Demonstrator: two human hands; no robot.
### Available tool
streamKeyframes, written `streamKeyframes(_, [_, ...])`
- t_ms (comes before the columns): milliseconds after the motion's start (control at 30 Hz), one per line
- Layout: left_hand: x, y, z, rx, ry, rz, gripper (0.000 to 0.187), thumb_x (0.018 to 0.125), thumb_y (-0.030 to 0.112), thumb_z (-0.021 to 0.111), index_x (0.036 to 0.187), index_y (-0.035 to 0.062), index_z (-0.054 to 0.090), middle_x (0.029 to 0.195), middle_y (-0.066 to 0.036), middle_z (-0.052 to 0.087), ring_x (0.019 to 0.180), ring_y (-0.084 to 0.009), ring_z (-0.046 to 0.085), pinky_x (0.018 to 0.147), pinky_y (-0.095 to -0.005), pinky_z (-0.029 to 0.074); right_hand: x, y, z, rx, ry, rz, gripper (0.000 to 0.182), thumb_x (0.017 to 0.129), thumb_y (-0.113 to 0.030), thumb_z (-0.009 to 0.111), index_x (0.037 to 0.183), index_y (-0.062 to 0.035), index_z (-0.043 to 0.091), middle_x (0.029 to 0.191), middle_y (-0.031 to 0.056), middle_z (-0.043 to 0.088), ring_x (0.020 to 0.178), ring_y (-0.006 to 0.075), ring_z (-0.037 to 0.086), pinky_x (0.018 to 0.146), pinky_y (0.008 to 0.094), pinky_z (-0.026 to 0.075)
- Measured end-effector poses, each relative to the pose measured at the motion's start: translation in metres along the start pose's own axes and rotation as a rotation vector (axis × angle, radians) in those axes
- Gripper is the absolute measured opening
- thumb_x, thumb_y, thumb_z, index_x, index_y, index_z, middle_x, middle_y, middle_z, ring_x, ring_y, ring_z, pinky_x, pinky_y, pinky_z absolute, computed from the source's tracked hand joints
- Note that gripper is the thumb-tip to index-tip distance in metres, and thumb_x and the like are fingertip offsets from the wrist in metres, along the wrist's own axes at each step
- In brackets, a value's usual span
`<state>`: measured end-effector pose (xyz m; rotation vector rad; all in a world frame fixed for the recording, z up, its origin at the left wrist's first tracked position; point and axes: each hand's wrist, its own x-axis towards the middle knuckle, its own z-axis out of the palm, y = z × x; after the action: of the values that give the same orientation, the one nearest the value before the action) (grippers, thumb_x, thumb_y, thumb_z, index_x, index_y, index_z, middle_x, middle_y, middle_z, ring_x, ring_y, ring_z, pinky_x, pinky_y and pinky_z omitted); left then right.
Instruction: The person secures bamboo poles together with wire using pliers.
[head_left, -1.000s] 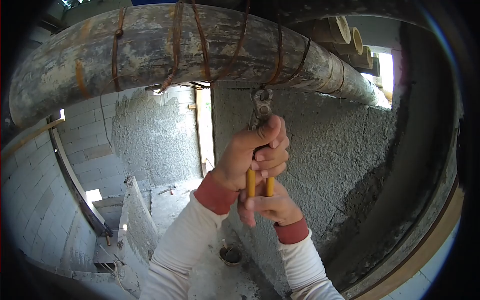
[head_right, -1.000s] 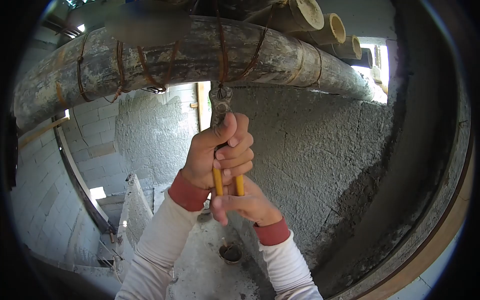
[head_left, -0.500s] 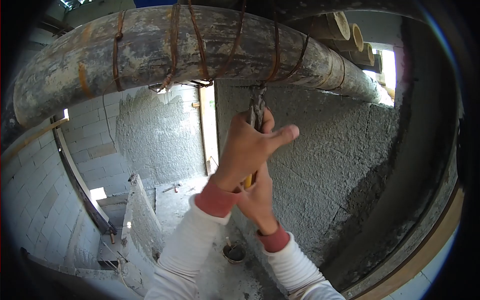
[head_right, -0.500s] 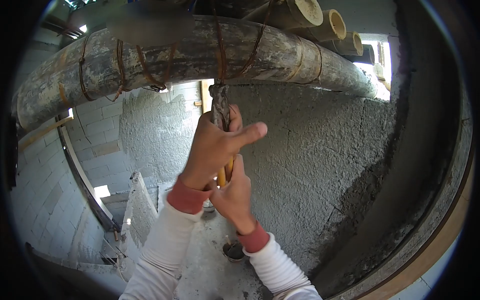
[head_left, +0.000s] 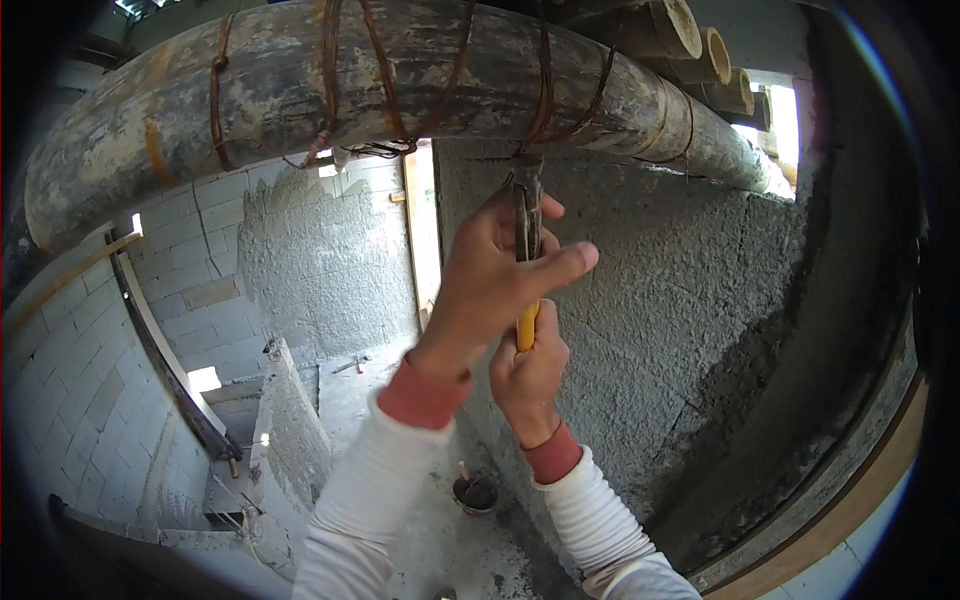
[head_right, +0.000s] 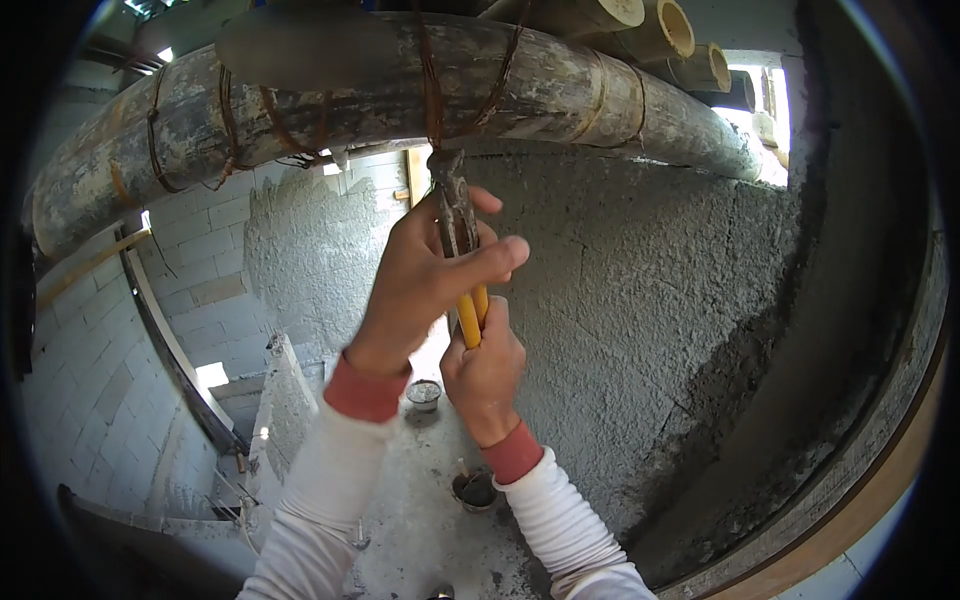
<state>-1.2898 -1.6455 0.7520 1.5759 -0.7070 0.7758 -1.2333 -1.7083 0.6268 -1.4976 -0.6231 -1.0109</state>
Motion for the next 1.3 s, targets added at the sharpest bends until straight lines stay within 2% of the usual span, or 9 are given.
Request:
streamKeyframes(100, [-0.005,-0.01,0.033,0.312,0.344,0.122,0.04,0.082,0.027,0.087,0.098,0.0038,0.058,0.072,-0.001,0.062,0.066,-0.0085,0.064,0.06,-0.0215,0.048,-0.008,0.015,0.009,0.059,-0.01,-0.203,0.036,0.083,-0.01,0.074,0.114,-0.0014,0.056,0.092,0.0226,0.068,0.087,0.0456,0.066,0.071,0.0463,0.052])
streamKeyframes(233, [-0.005,0.007,0.007,0.023,-0.003,-0.078,0.041,0.08,0.023,0.09,0.081,0.0094,0.051,0.063,0.002,0.054,0.047,-0.0058,0.047,0.047,-0.0259,0.042,-0.015,-0.02,-0.012,0.328,-0.15,0.048,0.024,0.092,-0.012,0.068,0.112,-0.0004,0.062,0.085,0.0134,0.069,0.081,0.0273,0.071,0.071,0.0378,0.053])
streamKeyframes(433, [0.006,-0.021,-0.033,-0.789,-0.716,-0.259,0.037,0.089,0.005,0.077,0.079,0.015,0.042,0.058,0.005,0.046,0.043,-0.0046,0.044,0.043,-0.0258,0.041,-0.001,-0.02,-0.044,0.978,-0.941,0.636,0.014,0.1,-0.014,0.064,0.101,-0.0004,0.061,0.071,0.0099,0.062,0.068,0.0194,0.065,0.063,0.0347,0.051])
streamKeyframes(500, [0.011,-0.036,-0.033,-0.904,-0.812,-0.21,0.03,0.089,0.009,0.078,0.085,0.0133,0.049,0.063,0.004,0.05,0.046,-0.0057,0.048,0.046,-0.025,0.044,-0.018,-0.023,-0.031,0.484,-0.562,0.312,0.015,0.097,-0.014,0.066,0.105,-0.0016,0.061,0.072,0.0128,0.064,0.064,0.026,0.067,0.06,0.0389,0.05])
streamKeyframes(633, [0.004,-0.011,-0.015,-0.292,-0.3,-0.083,0.028,0.09,0.02,0.08,0.101,0.0078,0.058,0.077,0.002,0.06,0.057,-0.0079,0.056,0.055,-0.0226,0.049,-0.01,-0.001,-0.007,-0.103,-0.042,-0.034,0.026,0.092,-0.015,0.069,0.113,-0.0036,0.059,0.075,0.0189,0.067,0.068,0.0417,0.068,0.06,0.0471,0.05])
streamKeyframes(833, [-0.001,-0.007,0.02,0.305,0.308,0.031,0.036,0.085,0.028,0.085,0.077,0.0088,0.055,0.062,0.003,0.053,0.055,-0.0043,0.047,0.051,-0.0249,0.041,-0.015,0.014,0.004,0.05,-0.197,0.0,0.039,0.089,-0.018,0.074,0.121,-0.0016,0.06,0.095,0.0178,0.072,0.088,0.0354,0.071,0.074,0.0421,0.054])
streamKeyframes(1100, [0.009,-0.03,-0.029,-0.851,-0.712,-0.297,0.032,0.087,0.017,0.082,0.078,0.0119,0.051,0.059,0.001,0.055,0.043,-0.0085,0.05,0.041,-0.0266,0.039,-0.008,-0.026,-0.047,1.083,-0.842,0.733,0.018,0.099,-0.01,0.065,0.113,0.0005,0.065,0.092,0.0049,0.072,0.08,0.0096,0.067,0.068,0.0298,0.053])
streamKeyframes(1167, [0.015,-0.049,-0.024,-1.105,-0.844,-0.246,0.029,0.089,0.016,0.08,0.08,0.0109,0.052,0.061,-0.002,0.057,0.044,-0.0096,0.053,0.042,-0.0263,0.042,-0.02,-0.025,-0.04,0.699,-0.614,0.525,0.021,0.098,-0.009,0.063,0.116,0.0003,0.062,0.087,0.009,0.071,0.074,0.0186,0.069,0.063,0.0362,0.053])
streamKeyframes(1300, [0.014,-0.027,-0.014,-0.477,-0.544,-0.186,0.025,0.09,0.02,0.079,0.085,0.0092,0.057,0.064,-0.002,0.059,0.053,-0.0119,0.061,0.051,-0.0251,0.049,-0.017,-0.007,-0.013,0.077,-0.004,-0.138,0.018,0.097,-0.003,0.058,0.115,0.0002,0.058,0.077,0.0122,0.066,0.06,0.0294,0.065,0.056,0.0411,0.05])
